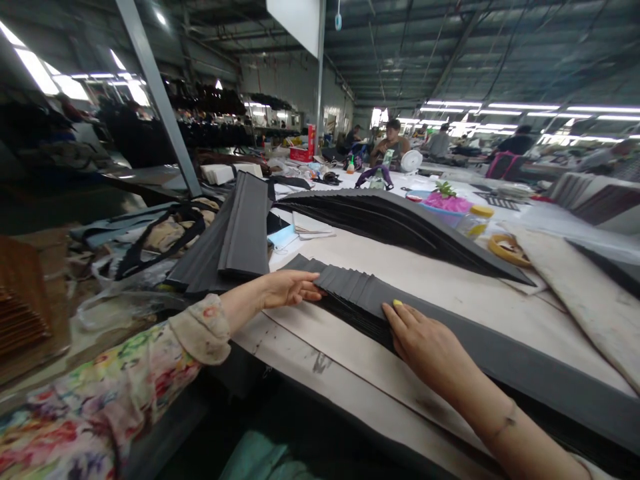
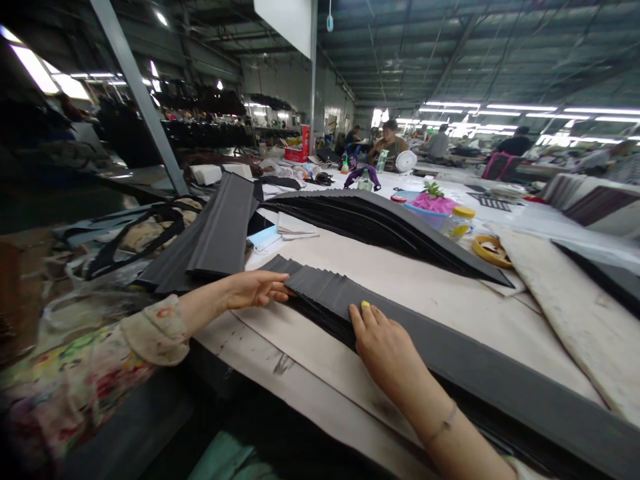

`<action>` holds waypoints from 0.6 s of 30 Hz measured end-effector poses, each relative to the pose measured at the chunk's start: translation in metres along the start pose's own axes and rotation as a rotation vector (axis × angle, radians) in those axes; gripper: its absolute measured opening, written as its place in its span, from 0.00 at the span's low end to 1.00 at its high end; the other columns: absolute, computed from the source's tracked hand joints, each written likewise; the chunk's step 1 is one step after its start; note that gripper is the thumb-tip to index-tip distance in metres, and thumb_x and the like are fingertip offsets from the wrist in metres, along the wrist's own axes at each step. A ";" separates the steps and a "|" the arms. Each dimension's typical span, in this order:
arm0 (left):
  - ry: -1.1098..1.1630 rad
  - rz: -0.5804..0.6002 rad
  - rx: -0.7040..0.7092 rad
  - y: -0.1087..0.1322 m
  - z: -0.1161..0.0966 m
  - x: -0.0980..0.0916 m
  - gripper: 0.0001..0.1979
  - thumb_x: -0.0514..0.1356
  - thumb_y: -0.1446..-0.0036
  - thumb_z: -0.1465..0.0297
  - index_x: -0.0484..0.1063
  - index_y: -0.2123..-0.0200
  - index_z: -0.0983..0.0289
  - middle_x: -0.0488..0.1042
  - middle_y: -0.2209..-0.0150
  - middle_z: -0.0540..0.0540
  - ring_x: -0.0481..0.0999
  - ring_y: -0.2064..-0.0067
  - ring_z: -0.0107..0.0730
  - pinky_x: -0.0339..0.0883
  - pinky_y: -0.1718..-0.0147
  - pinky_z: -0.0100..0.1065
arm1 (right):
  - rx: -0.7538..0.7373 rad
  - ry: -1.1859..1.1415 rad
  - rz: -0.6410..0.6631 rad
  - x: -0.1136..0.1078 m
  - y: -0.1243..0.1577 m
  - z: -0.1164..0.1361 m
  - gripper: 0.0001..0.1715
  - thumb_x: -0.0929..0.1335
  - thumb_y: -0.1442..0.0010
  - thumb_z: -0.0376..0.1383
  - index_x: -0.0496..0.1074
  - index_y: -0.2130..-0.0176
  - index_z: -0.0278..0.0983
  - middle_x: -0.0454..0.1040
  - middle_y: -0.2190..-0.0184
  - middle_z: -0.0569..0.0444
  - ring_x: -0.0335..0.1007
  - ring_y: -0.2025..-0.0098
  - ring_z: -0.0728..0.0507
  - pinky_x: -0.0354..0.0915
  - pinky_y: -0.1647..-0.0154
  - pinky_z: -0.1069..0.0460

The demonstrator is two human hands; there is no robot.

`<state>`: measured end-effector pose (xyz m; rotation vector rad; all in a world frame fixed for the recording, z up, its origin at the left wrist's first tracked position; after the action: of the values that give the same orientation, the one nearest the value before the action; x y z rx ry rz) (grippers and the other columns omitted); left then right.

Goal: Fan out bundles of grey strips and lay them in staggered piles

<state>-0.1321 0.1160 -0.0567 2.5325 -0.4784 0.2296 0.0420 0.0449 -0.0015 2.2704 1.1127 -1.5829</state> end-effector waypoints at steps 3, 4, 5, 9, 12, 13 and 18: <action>0.075 0.109 -0.008 -0.006 0.012 0.030 0.14 0.61 0.51 0.64 0.72 0.66 0.69 0.74 0.60 0.60 0.74 0.68 0.24 0.55 0.85 0.17 | 0.026 -0.042 -0.016 -0.004 0.000 -0.004 0.23 0.60 0.45 0.27 0.65 0.49 0.28 0.70 0.53 0.40 0.69 0.54 0.40 0.68 0.58 0.48; 0.065 0.146 -0.012 -0.008 0.016 0.044 0.14 0.61 0.50 0.63 0.72 0.65 0.70 0.74 0.60 0.60 0.74 0.68 0.24 0.58 0.84 0.17 | 0.036 -0.064 -0.025 -0.006 0.001 -0.007 0.23 0.60 0.45 0.28 0.65 0.49 0.28 0.70 0.53 0.40 0.69 0.54 0.40 0.68 0.58 0.48; 0.053 0.180 -0.021 -0.010 0.020 0.058 0.15 0.60 0.49 0.62 0.72 0.65 0.70 0.74 0.60 0.60 0.74 0.68 0.24 0.60 0.82 0.17 | 0.050 -0.089 -0.034 -0.007 0.001 -0.009 0.22 0.60 0.44 0.29 0.65 0.49 0.28 0.70 0.53 0.40 0.69 0.54 0.41 0.68 0.58 0.48; 0.055 0.196 -0.039 -0.025 0.028 0.104 0.18 0.59 0.49 0.58 0.72 0.67 0.70 0.75 0.69 0.58 0.75 0.72 0.27 0.63 0.82 0.20 | 0.113 -0.212 -0.064 -0.012 0.004 -0.022 0.21 0.59 0.41 0.35 0.65 0.49 0.30 0.71 0.53 0.43 0.70 0.55 0.42 0.69 0.58 0.49; 0.077 0.126 -0.036 -0.036 0.029 0.117 0.18 0.58 0.48 0.57 0.72 0.68 0.69 0.74 0.74 0.55 0.74 0.77 0.26 0.64 0.84 0.21 | 0.144 -0.256 -0.083 -0.009 0.007 -0.027 0.23 0.59 0.40 0.39 0.64 0.48 0.33 0.70 0.52 0.44 0.69 0.55 0.42 0.69 0.58 0.48; 0.080 0.094 -0.032 -0.039 0.029 0.118 0.17 0.58 0.48 0.59 0.71 0.68 0.70 0.73 0.75 0.55 0.73 0.78 0.25 0.64 0.84 0.22 | 0.147 -0.259 -0.089 -0.008 0.008 -0.028 0.23 0.60 0.41 0.41 0.63 0.48 0.33 0.70 0.52 0.44 0.69 0.54 0.42 0.69 0.58 0.47; 0.096 -0.002 0.011 -0.041 0.028 0.111 0.09 0.56 0.47 0.67 0.70 0.70 0.70 0.72 0.75 0.53 0.72 0.79 0.23 0.63 0.86 0.20 | 0.140 -0.202 -0.161 -0.002 0.021 -0.030 0.25 0.59 0.41 0.39 0.61 0.47 0.31 0.68 0.51 0.43 0.67 0.52 0.41 0.67 0.54 0.47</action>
<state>-0.0121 0.1004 -0.0714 2.5194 -0.4384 0.3522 0.0780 0.0444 0.0070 2.0875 1.1908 -1.9599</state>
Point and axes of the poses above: each hand's wrist, its own y-axis away from the middle knuckle, its own x-axis out of the palm, z = x × y, the point moved 10 cm from there along -y, towards the middle knuckle
